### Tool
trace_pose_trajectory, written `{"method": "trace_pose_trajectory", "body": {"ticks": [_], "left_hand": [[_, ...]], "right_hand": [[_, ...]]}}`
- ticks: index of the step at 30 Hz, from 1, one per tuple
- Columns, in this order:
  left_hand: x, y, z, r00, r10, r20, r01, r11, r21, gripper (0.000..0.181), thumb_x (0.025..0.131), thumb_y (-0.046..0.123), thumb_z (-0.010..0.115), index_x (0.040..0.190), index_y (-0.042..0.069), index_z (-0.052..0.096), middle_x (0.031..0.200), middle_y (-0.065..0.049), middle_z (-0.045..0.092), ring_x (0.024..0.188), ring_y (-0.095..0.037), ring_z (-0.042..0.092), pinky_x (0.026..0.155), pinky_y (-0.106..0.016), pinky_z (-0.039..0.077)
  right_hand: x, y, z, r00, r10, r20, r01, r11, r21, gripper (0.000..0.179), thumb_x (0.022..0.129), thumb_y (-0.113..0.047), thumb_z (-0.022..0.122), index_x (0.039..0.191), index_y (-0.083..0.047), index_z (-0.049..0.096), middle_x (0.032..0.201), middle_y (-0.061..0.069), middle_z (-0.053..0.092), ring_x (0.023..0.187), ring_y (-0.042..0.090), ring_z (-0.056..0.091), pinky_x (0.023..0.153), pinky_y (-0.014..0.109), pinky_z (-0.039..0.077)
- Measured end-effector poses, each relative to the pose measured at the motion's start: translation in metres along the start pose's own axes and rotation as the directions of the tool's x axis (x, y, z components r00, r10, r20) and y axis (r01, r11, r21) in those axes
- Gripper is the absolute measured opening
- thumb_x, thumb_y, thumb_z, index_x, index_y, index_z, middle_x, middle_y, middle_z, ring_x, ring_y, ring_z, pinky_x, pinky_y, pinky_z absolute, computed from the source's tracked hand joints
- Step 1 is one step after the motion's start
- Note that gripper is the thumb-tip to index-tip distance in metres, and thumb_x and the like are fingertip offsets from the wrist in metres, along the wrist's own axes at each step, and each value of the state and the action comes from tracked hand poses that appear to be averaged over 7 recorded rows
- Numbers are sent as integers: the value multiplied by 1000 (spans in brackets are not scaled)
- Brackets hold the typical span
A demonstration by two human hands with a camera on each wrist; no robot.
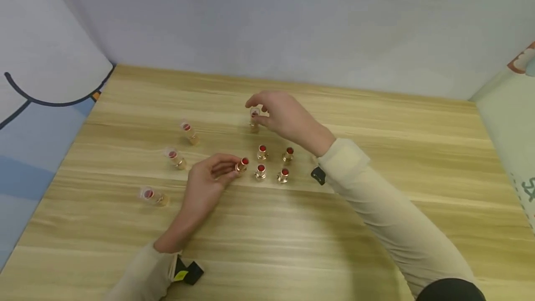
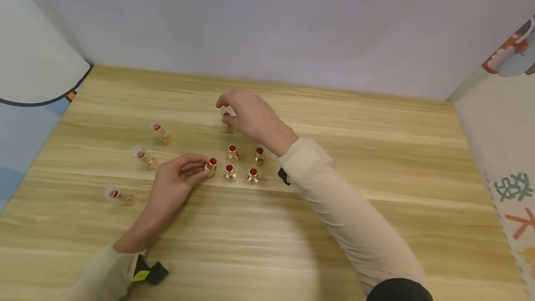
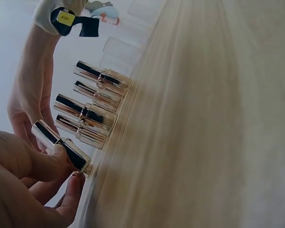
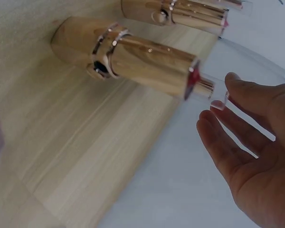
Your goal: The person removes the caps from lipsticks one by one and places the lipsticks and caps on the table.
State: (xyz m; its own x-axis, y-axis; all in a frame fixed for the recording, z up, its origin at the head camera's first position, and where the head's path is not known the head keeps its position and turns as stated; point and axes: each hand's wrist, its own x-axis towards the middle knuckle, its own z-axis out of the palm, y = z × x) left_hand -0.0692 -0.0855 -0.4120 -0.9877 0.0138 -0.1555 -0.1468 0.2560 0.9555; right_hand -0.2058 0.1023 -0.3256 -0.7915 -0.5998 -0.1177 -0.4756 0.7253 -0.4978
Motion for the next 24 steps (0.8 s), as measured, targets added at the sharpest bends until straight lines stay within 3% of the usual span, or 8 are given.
{"method": "trace_pose_trajectory", "body": {"ticks": [7,17,24], "left_hand": [[0,-1,6,1000,-9,12,9,999,40,23,93,-5,73,115,2,74,117,-16,78,113,-27,75,93,-22,62],[4,0,6,999,-46,14,46,999,1,24,92,-12,69,116,-6,70,120,-24,75,116,-34,72,97,-25,63],[8,-3,4,998,-33,57,32,999,10,26,94,-12,67,120,-8,65,124,-26,72,119,-36,70,101,-30,62]], "right_hand": [[0,4,7,1000,-9,8,9,1000,17,25,100,-7,69,124,-3,72,116,10,77,105,22,72,95,35,61],[4,5,8,1000,-16,2,16,1000,23,24,99,-6,70,123,-3,73,113,10,78,103,22,73,93,33,62],[0,2,1,1000,8,-5,-8,1000,13,26,102,-9,67,128,-5,71,114,7,78,107,21,72,93,34,61]]}}
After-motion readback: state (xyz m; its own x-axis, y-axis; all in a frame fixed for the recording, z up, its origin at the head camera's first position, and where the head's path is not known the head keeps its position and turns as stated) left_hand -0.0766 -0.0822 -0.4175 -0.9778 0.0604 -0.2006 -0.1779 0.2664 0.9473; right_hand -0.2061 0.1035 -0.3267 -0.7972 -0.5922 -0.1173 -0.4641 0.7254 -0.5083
